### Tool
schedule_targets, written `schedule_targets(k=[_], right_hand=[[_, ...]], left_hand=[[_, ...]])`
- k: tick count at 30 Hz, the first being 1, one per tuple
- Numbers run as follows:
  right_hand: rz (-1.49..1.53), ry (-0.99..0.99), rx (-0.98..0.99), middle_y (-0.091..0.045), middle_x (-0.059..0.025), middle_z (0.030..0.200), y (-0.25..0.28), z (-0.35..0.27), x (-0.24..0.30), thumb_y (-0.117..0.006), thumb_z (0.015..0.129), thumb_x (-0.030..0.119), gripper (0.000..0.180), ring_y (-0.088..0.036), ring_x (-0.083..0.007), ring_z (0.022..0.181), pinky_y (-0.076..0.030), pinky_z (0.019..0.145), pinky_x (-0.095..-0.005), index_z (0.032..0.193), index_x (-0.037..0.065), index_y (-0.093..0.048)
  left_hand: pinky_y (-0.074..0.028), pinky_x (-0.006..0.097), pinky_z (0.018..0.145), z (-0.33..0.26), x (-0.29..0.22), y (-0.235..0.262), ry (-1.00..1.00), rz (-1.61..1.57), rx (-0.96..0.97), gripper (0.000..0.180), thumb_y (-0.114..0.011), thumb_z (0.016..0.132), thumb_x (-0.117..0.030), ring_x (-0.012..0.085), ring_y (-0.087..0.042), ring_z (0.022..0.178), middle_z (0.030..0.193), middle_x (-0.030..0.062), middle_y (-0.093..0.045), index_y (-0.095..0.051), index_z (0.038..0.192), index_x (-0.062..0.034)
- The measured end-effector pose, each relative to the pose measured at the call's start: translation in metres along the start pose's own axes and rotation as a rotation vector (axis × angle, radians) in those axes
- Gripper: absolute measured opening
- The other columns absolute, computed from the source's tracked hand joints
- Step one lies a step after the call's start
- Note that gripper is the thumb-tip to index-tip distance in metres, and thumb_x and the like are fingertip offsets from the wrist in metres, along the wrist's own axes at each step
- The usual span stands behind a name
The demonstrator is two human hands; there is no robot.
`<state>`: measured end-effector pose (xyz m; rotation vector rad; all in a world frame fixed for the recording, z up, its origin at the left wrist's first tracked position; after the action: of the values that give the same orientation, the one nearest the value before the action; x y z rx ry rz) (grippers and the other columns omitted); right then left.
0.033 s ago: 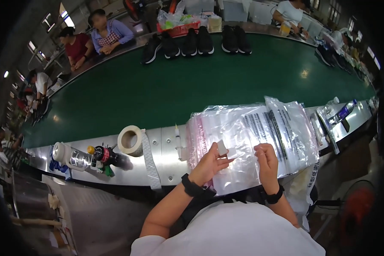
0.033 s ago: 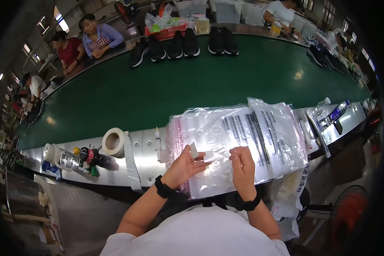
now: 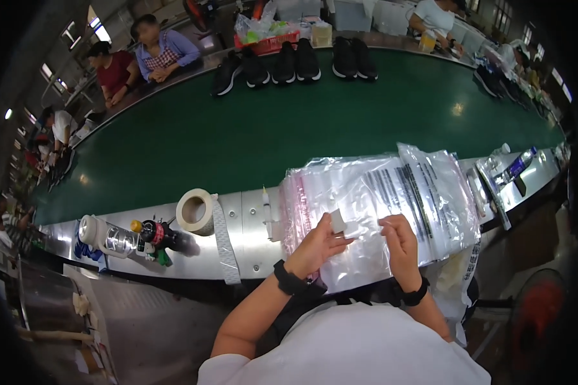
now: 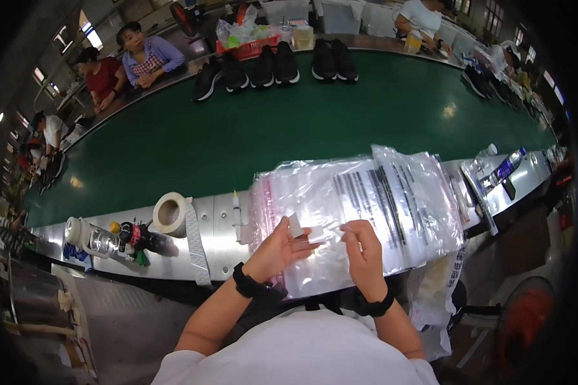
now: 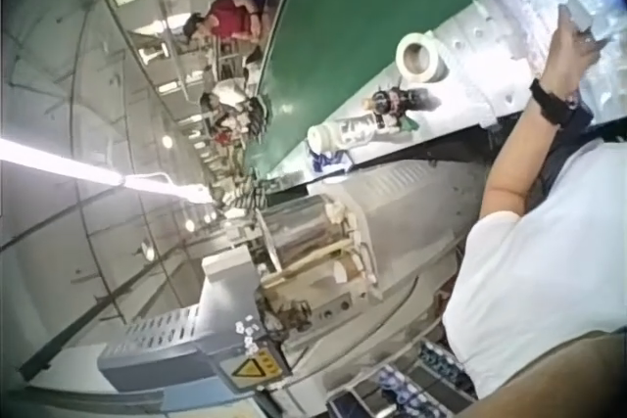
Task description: Applying labels to plastic bags and operating an industrial heat press machine.
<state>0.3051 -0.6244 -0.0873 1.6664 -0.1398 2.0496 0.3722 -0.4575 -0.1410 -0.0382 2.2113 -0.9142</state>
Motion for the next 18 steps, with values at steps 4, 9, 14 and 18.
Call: schedule_targets(k=[4, 9, 14, 18], right_hand=[[-0.053, 0.153, 0.393, -0.055, -0.0165, 0.096, -0.011, -0.007, 0.015, -0.052, 0.083, 0.005, 0.014, -0.054, -0.0284, 0.090, -0.043, 0.079, -0.0328, 0.095, -0.003, -0.055], [-0.605, 0.478, 0.445, -0.056, -0.0177, 0.107, -0.020, -0.027, 0.011, -0.069, 0.069, 0.014, 0.049, -0.053, -0.0334, 0.103, -0.044, 0.087, -0.0382, 0.112, -0.001, -0.051], [0.069, 0.051, 0.321, -0.062, -0.0120, 0.088, 0.016, 0.012, -0.043, -0.049, 0.082, 0.006, 0.022, -0.061, -0.0198, 0.083, -0.049, 0.064, -0.0315, 0.100, -0.002, -0.058], [0.232, -0.293, -0.363, -0.060, -0.0069, 0.086, 0.164, 0.059, -0.113, -0.044, 0.090, 0.030, 0.031, -0.057, -0.0158, 0.075, -0.045, 0.065, -0.0310, 0.099, 0.003, -0.056]], left_hand=[[-0.035, 0.043, 0.101, -0.010, -0.011, -0.018, 0.116, -0.012, 0.279, 0.074, -0.020, 0.092, -0.058, 0.0377, -0.042, 0.119, 0.129, 0.0239, -0.040, -0.031, 0.130, 0.0047], [-0.037, 0.049, 0.099, -0.045, -0.027, -0.013, -0.001, -0.184, 0.210, 0.074, -0.018, 0.092, -0.057, 0.0430, -0.041, 0.119, 0.134, 0.0281, -0.033, -0.035, 0.128, 0.0056], [-0.041, 0.047, 0.096, -0.043, -0.018, 0.008, -0.132, -0.117, 0.277, 0.072, -0.015, 0.093, -0.054, 0.0420, -0.046, 0.115, 0.129, 0.0278, -0.040, -0.037, 0.124, 0.0072], [-0.041, 0.040, 0.096, -0.028, 0.010, 0.025, -0.119, -0.037, 0.094, 0.065, -0.015, 0.096, -0.047, 0.0353, -0.046, 0.117, 0.127, 0.0253, -0.043, -0.035, 0.125, 0.0081]])
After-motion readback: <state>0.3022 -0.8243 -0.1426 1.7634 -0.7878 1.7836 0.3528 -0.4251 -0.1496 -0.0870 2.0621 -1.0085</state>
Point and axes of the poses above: each hand's wrist, its own z-axis towards the middle knuckle, its own y-axis out of the back of the hand, x = y × z, the point moved 3 cm from there along z, towards the middle knuckle
